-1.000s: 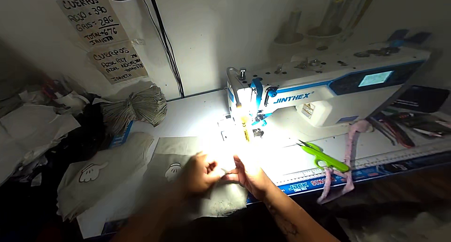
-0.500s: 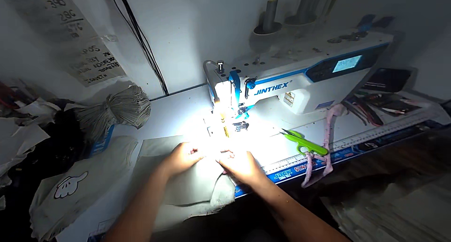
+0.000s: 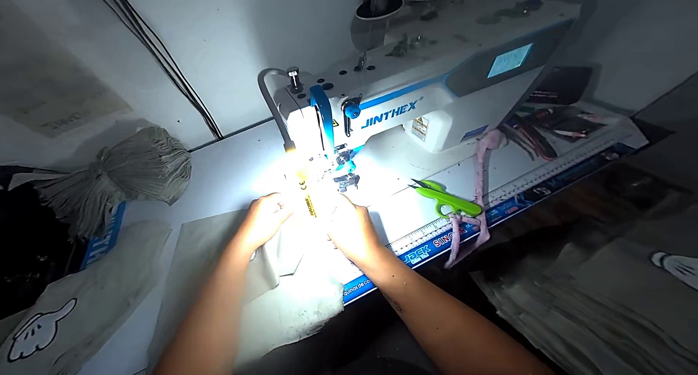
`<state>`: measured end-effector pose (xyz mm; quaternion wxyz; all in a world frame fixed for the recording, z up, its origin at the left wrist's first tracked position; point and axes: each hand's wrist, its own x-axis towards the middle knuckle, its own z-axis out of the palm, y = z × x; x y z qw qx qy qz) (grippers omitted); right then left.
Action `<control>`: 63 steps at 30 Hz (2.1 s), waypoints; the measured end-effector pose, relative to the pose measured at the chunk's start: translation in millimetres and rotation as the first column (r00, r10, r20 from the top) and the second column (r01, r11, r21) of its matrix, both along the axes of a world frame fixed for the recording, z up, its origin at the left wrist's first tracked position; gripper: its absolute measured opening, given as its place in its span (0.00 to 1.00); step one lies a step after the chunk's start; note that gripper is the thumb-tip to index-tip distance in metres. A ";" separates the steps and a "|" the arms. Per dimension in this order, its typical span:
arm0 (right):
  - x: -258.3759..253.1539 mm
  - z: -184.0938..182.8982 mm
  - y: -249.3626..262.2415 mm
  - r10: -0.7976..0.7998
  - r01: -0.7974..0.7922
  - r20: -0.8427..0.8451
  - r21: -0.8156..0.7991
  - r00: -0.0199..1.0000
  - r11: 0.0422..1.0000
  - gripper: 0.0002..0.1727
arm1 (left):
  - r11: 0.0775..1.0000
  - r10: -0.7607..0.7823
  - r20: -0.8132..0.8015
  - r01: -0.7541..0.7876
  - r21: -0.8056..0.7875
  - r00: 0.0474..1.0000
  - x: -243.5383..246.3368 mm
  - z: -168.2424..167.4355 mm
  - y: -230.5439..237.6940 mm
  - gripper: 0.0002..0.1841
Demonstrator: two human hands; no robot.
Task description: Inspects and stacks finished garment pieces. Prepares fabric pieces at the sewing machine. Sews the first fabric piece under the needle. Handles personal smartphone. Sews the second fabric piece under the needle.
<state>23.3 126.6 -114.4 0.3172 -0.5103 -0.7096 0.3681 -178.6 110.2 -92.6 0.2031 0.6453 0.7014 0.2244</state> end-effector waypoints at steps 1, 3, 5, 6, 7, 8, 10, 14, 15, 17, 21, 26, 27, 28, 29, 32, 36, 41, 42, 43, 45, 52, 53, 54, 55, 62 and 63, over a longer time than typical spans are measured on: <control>-0.7 -2.0 0.2 -0.005 0.004 0.014 0.024 1.000 1.000 0.12 | 1.000 -0.002 -0.026 0.002 0.018 1.000 -5.0 -10.8 2.9 0.13; -2.1 -4.6 -0.2 -0.004 0.002 0.035 0.060 0.999 0.998 0.09 | 0.999 -0.007 -0.066 0.010 0.044 0.998 -10.1 -23.4 5.0 0.15; -2.3 -2.4 1.2 0.001 -0.003 0.064 0.037 0.998 0.999 0.10 | 0.999 -0.014 -0.108 0.020 0.049 0.994 -9.4 -26.7 5.7 0.14; -1.6 0.0 2.2 0.009 -0.010 0.095 0.006 0.995 1.000 0.12 | 0.998 -0.015 -0.131 0.022 0.057 0.991 -8.3 -28.5 6.1 0.13; -1.5 0.8 3.2 0.011 -0.011 0.111 -0.007 0.994 1.000 0.14 | 0.997 -0.015 -0.157 0.026 0.071 0.988 -8.1 -30.9 6.2 0.14; -1.8 1.7 3.8 0.011 -0.008 0.121 -0.024 0.993 1.000 0.14 | 0.994 -0.019 -0.179 0.038 0.103 0.984 -7.7 -32.4 5.3 0.14; -1.7 4.4 4.5 0.033 -0.025 0.133 -0.063 0.991 0.998 0.14 | 0.991 -0.008 -0.218 0.037 0.129 0.976 -6.1 -32.8 2.9 0.16; -0.8 4.5 5.3 0.058 -0.051 0.127 -0.054 0.990 0.997 0.14 | 0.997 0.041 -0.278 -0.021 0.073 0.960 -4.0 -33.6 0.9 0.16; -0.3 5.6 5.6 0.072 -0.064 0.131 -0.067 0.989 0.996 0.14 | 0.996 0.058 -0.295 -0.037 0.076 0.954 -3.0 -35.1 0.6 0.16; 0.7 7.1 6.3 0.100 -0.090 0.131 -0.084 0.986 0.992 0.16 | 0.991 0.103 -0.317 -0.069 0.118 0.943 -0.6 -39.8 -1.1 0.15; 4.7 6.0 9.3 0.130 -0.123 0.097 -0.076 0.987 0.989 0.14 | 0.895 -0.075 -0.463 0.264 0.359 0.883 -0.5 -49.1 -0.1 0.13; 21.2 10.5 19.7 0.190 -0.167 0.080 -0.235 0.979 0.958 0.11 | 0.778 -0.197 -0.619 0.505 0.373 0.760 8.3 -52.6 5.3 0.15; 26.2 12.1 21.2 0.184 -0.163 0.057 -0.269 0.981 0.949 0.09 | 0.781 -0.196 -0.631 0.509 0.362 0.750 8.9 -51.3 4.4 0.15; 31.6 13.1 22.6 0.168 -0.153 0.028 -0.294 0.985 0.944 0.08 | 0.783 -0.191 -0.651 0.514 0.350 0.735 10.8 -48.7 2.8 0.15; 37.3 13.1 23.4 0.142 -0.138 -0.007 -0.295 0.990 0.945 0.08 | 0.794 -0.183 -0.669 0.510 0.330 0.720 14.4 -44.9 -0.5 0.14; 52.0 4.5 24.9 0.022 -0.037 -0.087 -0.165 0.996 0.986 0.06 | 0.881 -0.155 -0.671 0.408 0.238 0.725 32.5 -34.2 -18.5 0.18; 58.6 -10.9 23.8 -0.069 0.076 -0.171 0.035 0.983 0.997 0.06 | 0.973 -0.178 -0.584 0.230 0.015 0.792 51.1 -28.4 -47.1 0.42; 54.0 -16.1 18.8 -0.067 0.095 -0.121 0.247 0.990 0.964 0.05 | 0.968 -0.230 -0.486 0.252 -0.021 0.843 47.9 -32.9 -44.0 0.45; 53.3 -16.9 18.2 -0.071 0.099 -0.111 0.273 0.991 0.957 0.05 | 0.966 -0.239 -0.486 0.258 -0.028 0.840 49.6 -31.7 -40.7 0.46; 52.9 -17.6 17.5 -0.076 0.105 -0.109 0.289 0.991 0.951 0.05 | 0.964 -0.246 -0.485 0.264 -0.034 0.839 51.1 -30.8 -37.2 0.46; 54.3 -18.2 15.9 -0.078 0.104 -0.099 0.288 0.992 0.952 0.05 | 0.961 -0.255 -0.476 0.275 -0.028 0.842 52.7 -31.0 -30.7 0.46; 52.6 -18.5 17.7 -0.064 0.089 -0.095 0.295 0.993 0.951 0.05 | 0.960 -0.255 -0.456 0.281 -0.010 0.853 51.7 -34.3 -12.1 0.45; 52.2 -19.3 17.8 -0.064 0.091 -0.097 0.300 0.993 0.950 0.05 | 0.960 -0.254 -0.453 0.278 -0.014 0.855 52.1 -34.4 -10.5 0.45; 52.0 -19.8 18.0 -0.064 0.091 -0.098 0.306 0.993 0.948 0.05 | 0.961 -0.252 -0.450 0.275 -0.014 0.857 52.4 -34.6 -9.4 0.44; 51.7 -20.3 18.3 -0.065 0.092 -0.099 0.310 0.993 0.946 0.05 | 0.962 -0.247 -0.448 0.272 -0.008 0.859 52.4 -35.3 -8.9 0.45; 51.3 -20.1 18.0 -0.067 0.099 -0.105 0.334 0.992 0.937 0.05 | 0.959 -0.237 -0.446 0.283 0.038 0.863 51.1 -39.5 -8.2 0.44; 50.9 -19.9 17.8 -0.068 0.102 -0.111 0.336 0.992 0.936 0.05 | 0.958 -0.234 -0.446 0.283 0.046 0.864 50.4 -40.8 -7.7 0.44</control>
